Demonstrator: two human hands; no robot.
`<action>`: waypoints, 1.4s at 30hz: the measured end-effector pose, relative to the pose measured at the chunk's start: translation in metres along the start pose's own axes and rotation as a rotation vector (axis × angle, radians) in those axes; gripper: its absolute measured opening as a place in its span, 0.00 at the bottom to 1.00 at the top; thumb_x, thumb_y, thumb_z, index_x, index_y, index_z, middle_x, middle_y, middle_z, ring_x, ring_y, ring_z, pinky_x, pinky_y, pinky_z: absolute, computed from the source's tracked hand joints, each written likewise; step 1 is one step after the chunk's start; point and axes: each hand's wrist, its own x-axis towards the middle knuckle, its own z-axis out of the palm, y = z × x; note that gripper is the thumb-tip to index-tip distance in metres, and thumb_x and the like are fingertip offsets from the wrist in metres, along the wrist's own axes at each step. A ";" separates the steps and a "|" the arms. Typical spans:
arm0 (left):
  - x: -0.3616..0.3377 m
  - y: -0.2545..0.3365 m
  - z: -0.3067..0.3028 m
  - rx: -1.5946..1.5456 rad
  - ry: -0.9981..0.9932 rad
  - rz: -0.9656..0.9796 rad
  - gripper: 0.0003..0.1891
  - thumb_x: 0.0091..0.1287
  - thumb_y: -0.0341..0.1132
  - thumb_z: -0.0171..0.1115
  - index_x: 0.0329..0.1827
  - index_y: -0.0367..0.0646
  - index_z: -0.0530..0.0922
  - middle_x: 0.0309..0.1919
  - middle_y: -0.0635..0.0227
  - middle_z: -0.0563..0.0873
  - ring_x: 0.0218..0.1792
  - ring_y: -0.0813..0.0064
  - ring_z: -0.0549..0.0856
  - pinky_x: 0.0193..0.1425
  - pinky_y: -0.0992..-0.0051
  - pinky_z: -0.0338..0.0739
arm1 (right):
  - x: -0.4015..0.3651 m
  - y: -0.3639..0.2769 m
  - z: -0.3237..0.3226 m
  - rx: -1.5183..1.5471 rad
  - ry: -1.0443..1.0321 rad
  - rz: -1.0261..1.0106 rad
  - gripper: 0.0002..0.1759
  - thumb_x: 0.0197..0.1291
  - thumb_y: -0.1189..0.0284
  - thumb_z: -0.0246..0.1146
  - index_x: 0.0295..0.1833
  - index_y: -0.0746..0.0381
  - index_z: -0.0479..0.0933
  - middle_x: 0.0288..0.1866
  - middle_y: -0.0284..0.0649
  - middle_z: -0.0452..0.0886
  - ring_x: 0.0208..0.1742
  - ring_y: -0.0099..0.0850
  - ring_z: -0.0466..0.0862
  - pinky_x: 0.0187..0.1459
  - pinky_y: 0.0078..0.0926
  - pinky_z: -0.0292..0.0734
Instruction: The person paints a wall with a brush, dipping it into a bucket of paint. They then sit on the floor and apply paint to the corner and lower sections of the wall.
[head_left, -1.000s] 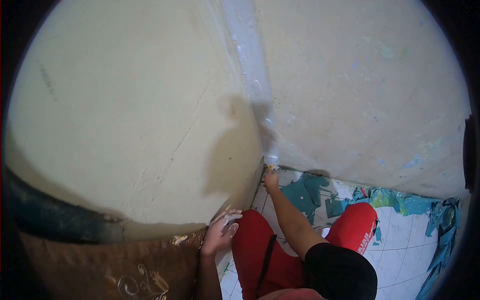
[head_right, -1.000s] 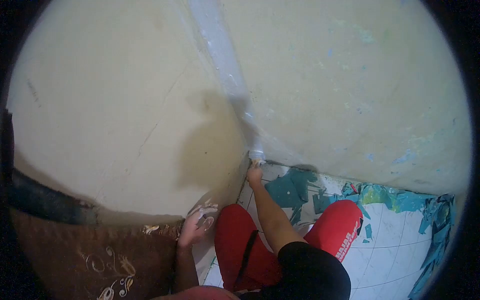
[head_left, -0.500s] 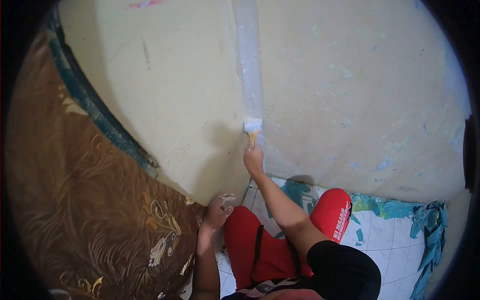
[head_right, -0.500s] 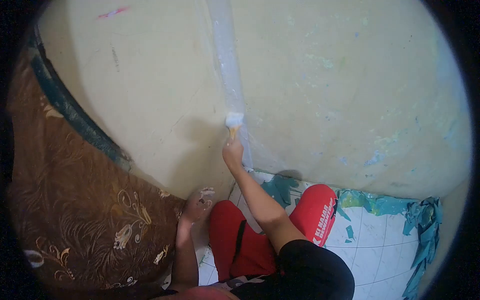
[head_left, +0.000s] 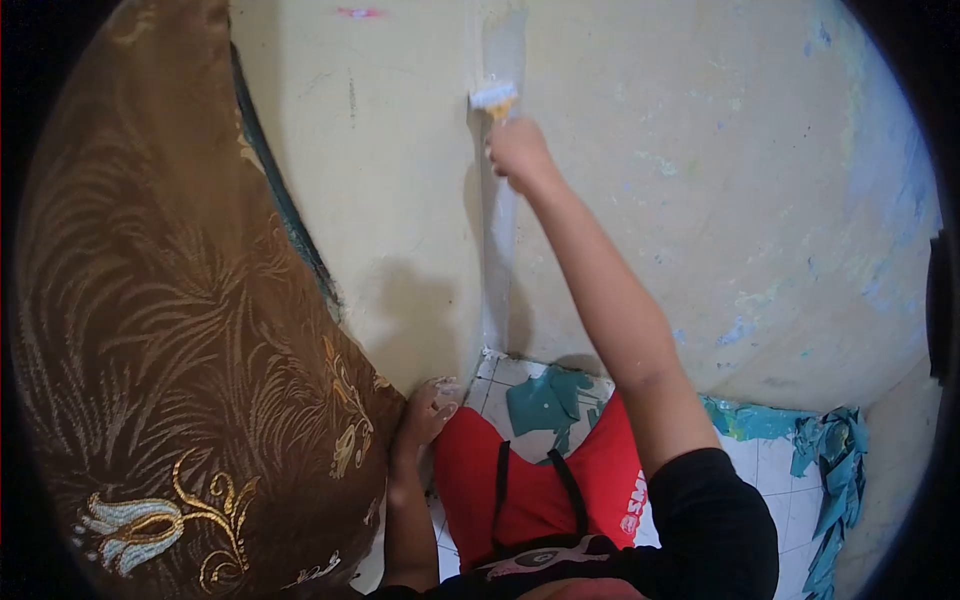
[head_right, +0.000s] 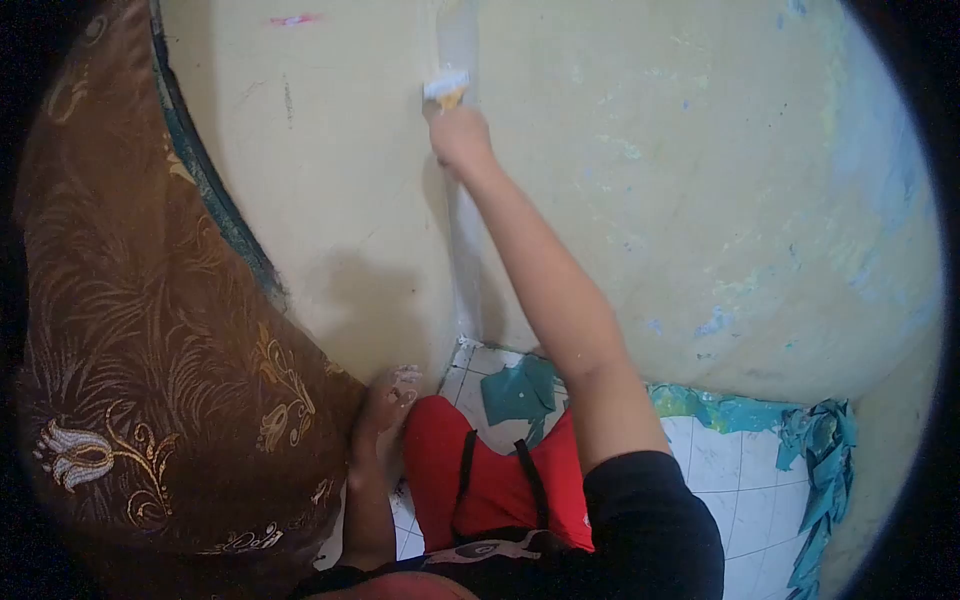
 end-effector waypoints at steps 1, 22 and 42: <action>-0.001 -0.001 0.001 -0.005 0.004 0.001 0.20 0.55 0.31 0.64 0.52 0.39 0.75 0.51 0.60 0.77 0.40 0.66 0.78 0.38 0.73 0.73 | 0.020 0.000 -0.002 -0.163 0.033 -0.121 0.10 0.49 0.76 0.53 0.25 0.68 0.79 0.24 0.50 0.81 0.27 0.42 0.84 0.29 0.36 0.77; 0.000 0.001 -0.002 -0.106 -0.037 0.006 0.20 0.58 0.30 0.62 0.55 0.42 0.74 0.52 0.63 0.78 0.44 0.69 0.78 0.40 0.75 0.72 | 0.058 -0.187 -0.135 -0.530 0.298 -0.405 0.18 0.62 0.70 0.50 0.53 0.72 0.69 0.50 0.57 0.77 0.49 0.48 0.80 0.49 0.38 0.75; 0.003 0.001 -0.004 -0.145 -0.098 -0.058 0.21 0.57 0.35 0.63 0.54 0.39 0.74 0.52 0.63 0.77 0.45 0.73 0.75 0.45 0.77 0.69 | -0.175 0.156 0.121 -0.073 0.215 0.324 0.22 0.63 0.71 0.47 0.63 0.59 0.58 0.32 0.61 0.78 0.36 0.59 0.78 0.36 0.54 0.70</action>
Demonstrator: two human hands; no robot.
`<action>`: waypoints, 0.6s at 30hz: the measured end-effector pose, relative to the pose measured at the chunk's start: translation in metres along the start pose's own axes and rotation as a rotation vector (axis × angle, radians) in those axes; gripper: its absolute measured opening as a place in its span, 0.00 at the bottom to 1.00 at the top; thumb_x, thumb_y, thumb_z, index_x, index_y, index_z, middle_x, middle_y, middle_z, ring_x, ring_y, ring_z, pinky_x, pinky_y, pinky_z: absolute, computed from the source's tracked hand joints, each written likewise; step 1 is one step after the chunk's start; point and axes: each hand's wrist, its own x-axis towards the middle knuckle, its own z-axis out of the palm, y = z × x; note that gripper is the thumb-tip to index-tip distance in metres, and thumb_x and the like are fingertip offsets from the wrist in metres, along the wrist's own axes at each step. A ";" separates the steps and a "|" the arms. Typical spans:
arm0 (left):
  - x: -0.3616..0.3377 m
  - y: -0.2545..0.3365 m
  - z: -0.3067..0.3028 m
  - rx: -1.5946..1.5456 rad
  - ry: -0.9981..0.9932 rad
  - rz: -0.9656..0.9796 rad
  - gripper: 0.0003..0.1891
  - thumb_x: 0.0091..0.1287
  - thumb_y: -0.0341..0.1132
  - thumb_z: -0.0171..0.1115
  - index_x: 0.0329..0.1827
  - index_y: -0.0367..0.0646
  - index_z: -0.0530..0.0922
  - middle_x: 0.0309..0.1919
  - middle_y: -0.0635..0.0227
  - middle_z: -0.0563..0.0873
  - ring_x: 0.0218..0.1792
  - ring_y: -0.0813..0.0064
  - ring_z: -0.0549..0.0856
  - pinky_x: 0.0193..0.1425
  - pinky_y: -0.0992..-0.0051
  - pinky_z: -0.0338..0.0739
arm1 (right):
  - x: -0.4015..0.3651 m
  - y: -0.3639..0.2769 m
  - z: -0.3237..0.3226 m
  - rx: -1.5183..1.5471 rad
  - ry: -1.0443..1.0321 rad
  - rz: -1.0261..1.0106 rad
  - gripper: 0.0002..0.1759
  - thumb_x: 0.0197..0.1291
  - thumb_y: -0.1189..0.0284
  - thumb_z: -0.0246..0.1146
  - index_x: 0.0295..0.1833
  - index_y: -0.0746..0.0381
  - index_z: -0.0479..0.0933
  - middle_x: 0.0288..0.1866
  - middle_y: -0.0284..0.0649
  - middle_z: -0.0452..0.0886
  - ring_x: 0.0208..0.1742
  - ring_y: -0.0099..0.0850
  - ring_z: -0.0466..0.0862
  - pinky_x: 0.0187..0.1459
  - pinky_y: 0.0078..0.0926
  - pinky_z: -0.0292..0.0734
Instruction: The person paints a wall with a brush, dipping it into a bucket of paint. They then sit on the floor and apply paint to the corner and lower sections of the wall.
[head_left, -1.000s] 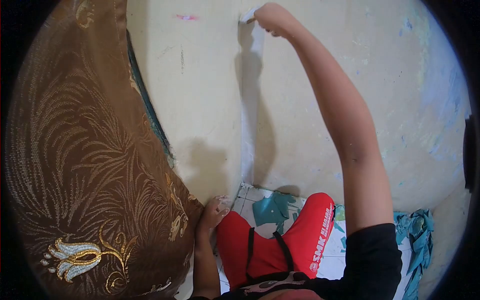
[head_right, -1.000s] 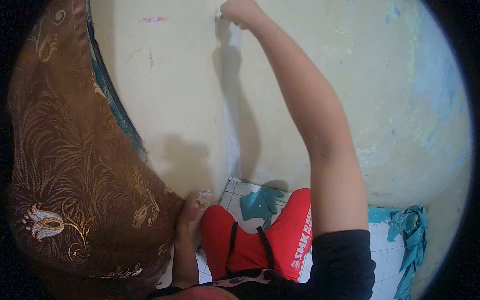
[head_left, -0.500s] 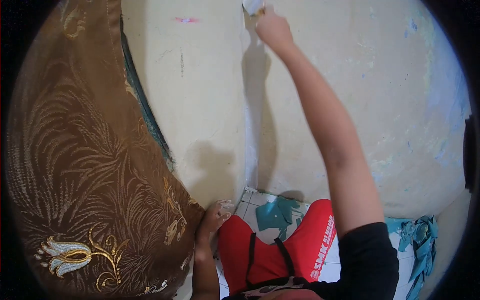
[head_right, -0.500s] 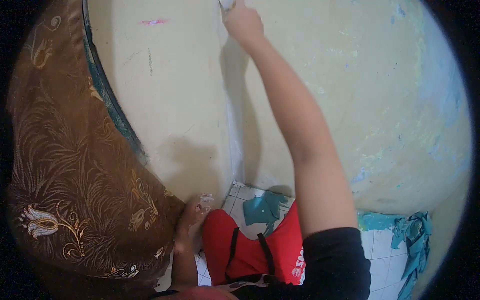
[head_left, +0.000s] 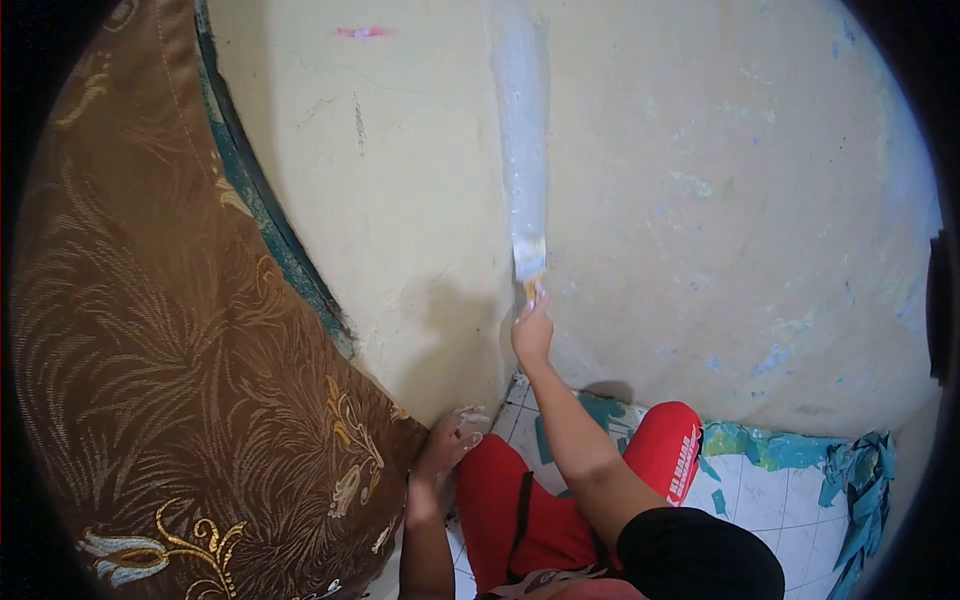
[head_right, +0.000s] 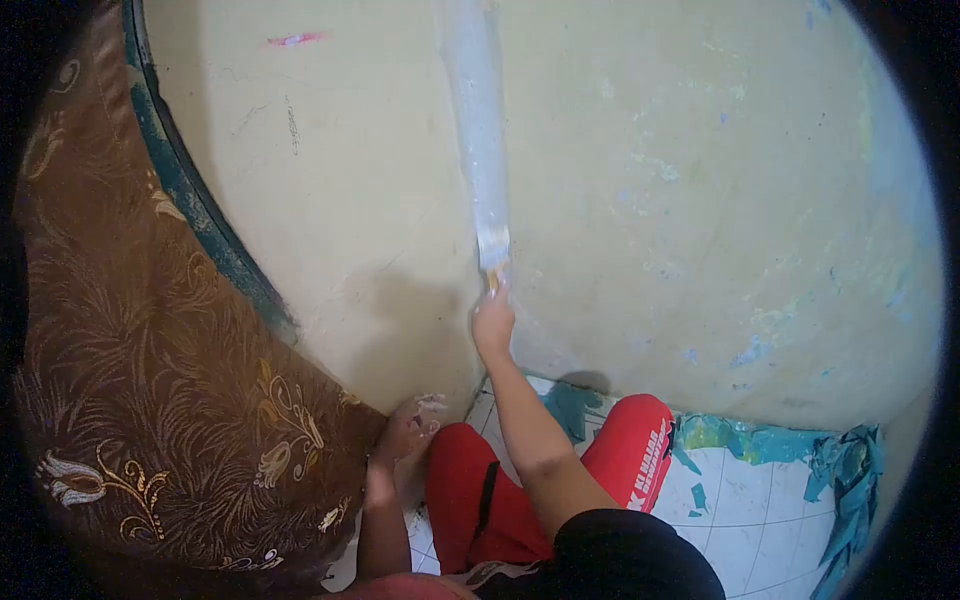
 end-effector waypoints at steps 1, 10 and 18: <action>0.000 0.004 0.001 -0.005 -0.005 -0.006 0.21 0.57 0.35 0.63 0.54 0.39 0.74 0.52 0.63 0.77 0.45 0.73 0.75 0.45 0.77 0.69 | -0.010 0.023 0.006 -0.006 -0.002 0.007 0.22 0.63 0.71 0.47 0.63 0.59 0.58 0.32 0.61 0.78 0.36 0.59 0.78 0.36 0.54 0.70; -0.001 -0.001 0.004 -0.087 0.034 0.038 0.20 0.57 0.33 0.62 0.54 0.40 0.75 0.52 0.64 0.77 0.47 0.72 0.75 0.46 0.76 0.69 | 0.027 0.063 -0.042 -0.678 -0.698 -0.531 0.14 0.54 0.73 0.53 0.45 0.65 0.77 0.40 0.53 0.81 0.42 0.48 0.82 0.45 0.43 0.77; -0.002 0.016 0.001 -0.148 0.044 0.021 0.21 0.58 0.31 0.63 0.55 0.40 0.73 0.51 0.62 0.78 0.51 0.71 0.76 0.55 0.71 0.70 | 0.153 -0.168 -0.126 -1.106 -0.479 -0.764 0.09 0.40 0.74 0.64 0.30 0.66 0.81 0.34 0.52 0.82 0.38 0.45 0.83 0.39 0.39 0.79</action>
